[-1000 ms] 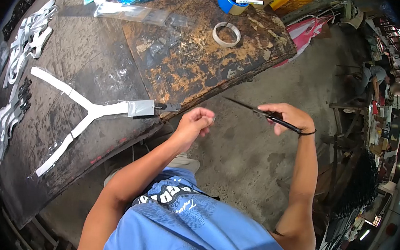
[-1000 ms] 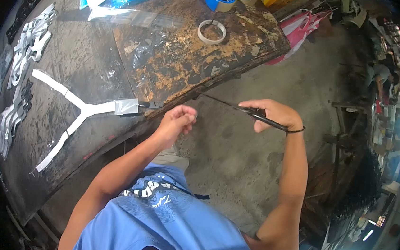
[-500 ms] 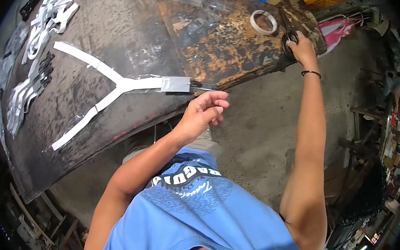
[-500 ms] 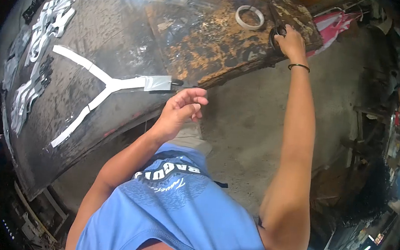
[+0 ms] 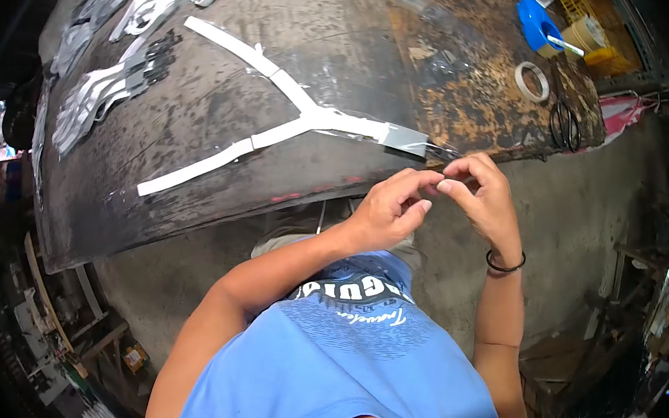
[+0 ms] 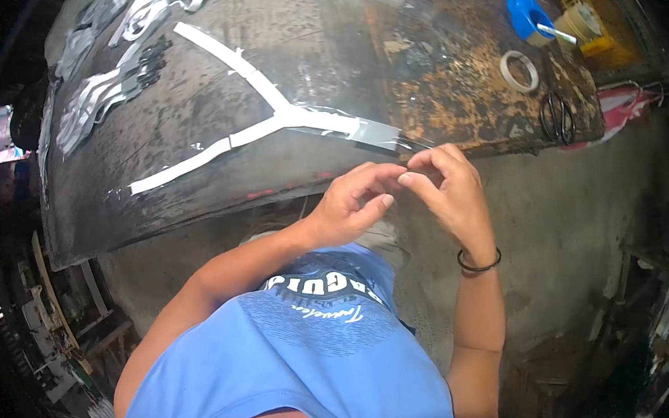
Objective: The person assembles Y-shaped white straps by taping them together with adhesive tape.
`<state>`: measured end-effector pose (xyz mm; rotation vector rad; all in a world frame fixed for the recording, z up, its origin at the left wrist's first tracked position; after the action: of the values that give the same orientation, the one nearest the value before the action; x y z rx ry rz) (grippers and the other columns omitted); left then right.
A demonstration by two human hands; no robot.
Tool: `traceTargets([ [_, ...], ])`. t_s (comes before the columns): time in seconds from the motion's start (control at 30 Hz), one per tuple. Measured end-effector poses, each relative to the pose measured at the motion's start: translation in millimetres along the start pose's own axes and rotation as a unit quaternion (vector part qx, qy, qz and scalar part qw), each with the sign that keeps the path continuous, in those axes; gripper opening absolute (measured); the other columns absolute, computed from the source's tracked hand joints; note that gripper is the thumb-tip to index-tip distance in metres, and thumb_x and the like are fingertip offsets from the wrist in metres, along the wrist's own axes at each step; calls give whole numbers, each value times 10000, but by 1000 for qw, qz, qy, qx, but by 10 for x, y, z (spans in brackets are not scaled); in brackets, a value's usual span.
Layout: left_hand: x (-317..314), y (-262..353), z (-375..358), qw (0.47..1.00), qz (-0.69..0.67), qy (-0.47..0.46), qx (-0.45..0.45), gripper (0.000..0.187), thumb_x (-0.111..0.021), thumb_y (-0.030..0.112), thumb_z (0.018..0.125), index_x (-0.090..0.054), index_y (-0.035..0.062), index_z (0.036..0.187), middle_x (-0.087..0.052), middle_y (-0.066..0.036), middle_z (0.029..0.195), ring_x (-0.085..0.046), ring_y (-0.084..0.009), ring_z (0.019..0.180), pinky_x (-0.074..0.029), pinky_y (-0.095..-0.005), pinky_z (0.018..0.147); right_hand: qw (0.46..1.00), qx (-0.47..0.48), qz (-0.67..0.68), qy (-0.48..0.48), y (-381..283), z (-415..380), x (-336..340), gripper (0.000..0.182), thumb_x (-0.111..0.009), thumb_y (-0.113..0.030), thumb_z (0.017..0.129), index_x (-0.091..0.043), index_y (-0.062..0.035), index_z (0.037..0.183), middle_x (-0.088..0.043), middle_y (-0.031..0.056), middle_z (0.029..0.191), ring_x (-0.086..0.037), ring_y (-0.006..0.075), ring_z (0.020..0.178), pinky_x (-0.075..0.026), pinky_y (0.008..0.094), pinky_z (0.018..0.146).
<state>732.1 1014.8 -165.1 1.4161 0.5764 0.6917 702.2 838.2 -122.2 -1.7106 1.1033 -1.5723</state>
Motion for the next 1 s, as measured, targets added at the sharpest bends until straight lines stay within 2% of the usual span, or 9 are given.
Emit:
traceTargets([
  [0.13,228,82,-138,999,18,30,-27,409,-576,-17,868,-556,47,1272,-595,-81,993,-612,-140,813,-516,-270,714,999,28,31,14,-223,6,-222,177,-748,-138,789,-674,-14,891,-604,58,861,-589,151,766,-465,278,667],
  [0.43,646,135,-295,995,14,66,-68,397,-579,-14,867,-577,41,1260,-628,-89,959,-613,-139,799,-503,-265,699,999,42,-7,3,-600,59,-547,115,-718,-93,812,-656,-5,854,-575,43,819,-545,122,723,-440,264,641],
  [0.6,815,166,-307,995,-52,79,-29,581,-590,33,898,-387,31,1442,-649,-124,1178,-628,-117,848,-506,-267,780,988,97,-30,115,-679,36,-527,88,-711,-63,819,-647,-10,848,-572,35,830,-541,120,742,-442,258,654],
  [0.67,1155,134,-321,989,14,135,-51,535,-608,46,895,-444,34,1404,-657,-119,1153,-635,-134,838,-506,-271,786,974,95,9,205,-642,50,-487,71,-702,-47,845,-641,-13,856,-570,15,862,-541,94,766,-443,237,666],
  [0.73,1697,46,-401,952,246,176,-55,408,-656,69,856,-574,38,1254,-661,-121,1112,-643,-213,945,-495,-330,846,965,85,111,223,-448,125,-538,220,-678,-38,868,-633,-27,1083,-610,26,956,-578,101,856,-475,237,745],
  [0.77,1975,19,-433,908,359,192,-100,395,-659,92,844,-587,56,1231,-650,-149,1121,-625,-275,986,-482,-373,884,955,85,156,237,-441,183,-621,304,-663,-34,879,-618,-39,1179,-626,34,988,-590,104,889,-483,240,777],
  [0.83,2356,-49,-527,858,476,191,4,325,-629,239,885,-609,81,1168,-633,-132,1096,-580,-336,965,-456,-416,855,970,114,53,209,-520,338,-847,420,-621,-14,892,-562,-64,1305,-651,62,1039,-618,140,928,-494,279,831],
  [0.9,2527,-125,-570,839,520,149,63,309,-605,298,903,-613,81,1123,-631,-118,1053,-559,-332,982,-428,-434,850,960,181,-125,170,-610,526,-1095,520,-627,-13,852,-515,-83,1355,-650,114,1036,-607,281,963,-493,365,863],
  [1.0,2579,-249,-541,838,526,99,111,279,-581,322,917,-616,77,1046,-619,-119,1004,-546,-333,979,-407,-448,849,954,184,-190,142,-499,819,-1440,605,-652,-33,832,-453,-95,1400,-624,128,1085,-587,319,999,-491,393,861],
])
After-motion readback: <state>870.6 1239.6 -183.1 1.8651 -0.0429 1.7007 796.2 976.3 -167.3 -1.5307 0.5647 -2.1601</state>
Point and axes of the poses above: each hand's wrist, its own z-axis towards the middle knuckle, its own x-axis out of the back of the hand, y = z × x, the point moved 3 cm from there along z, towards the middle knuckle
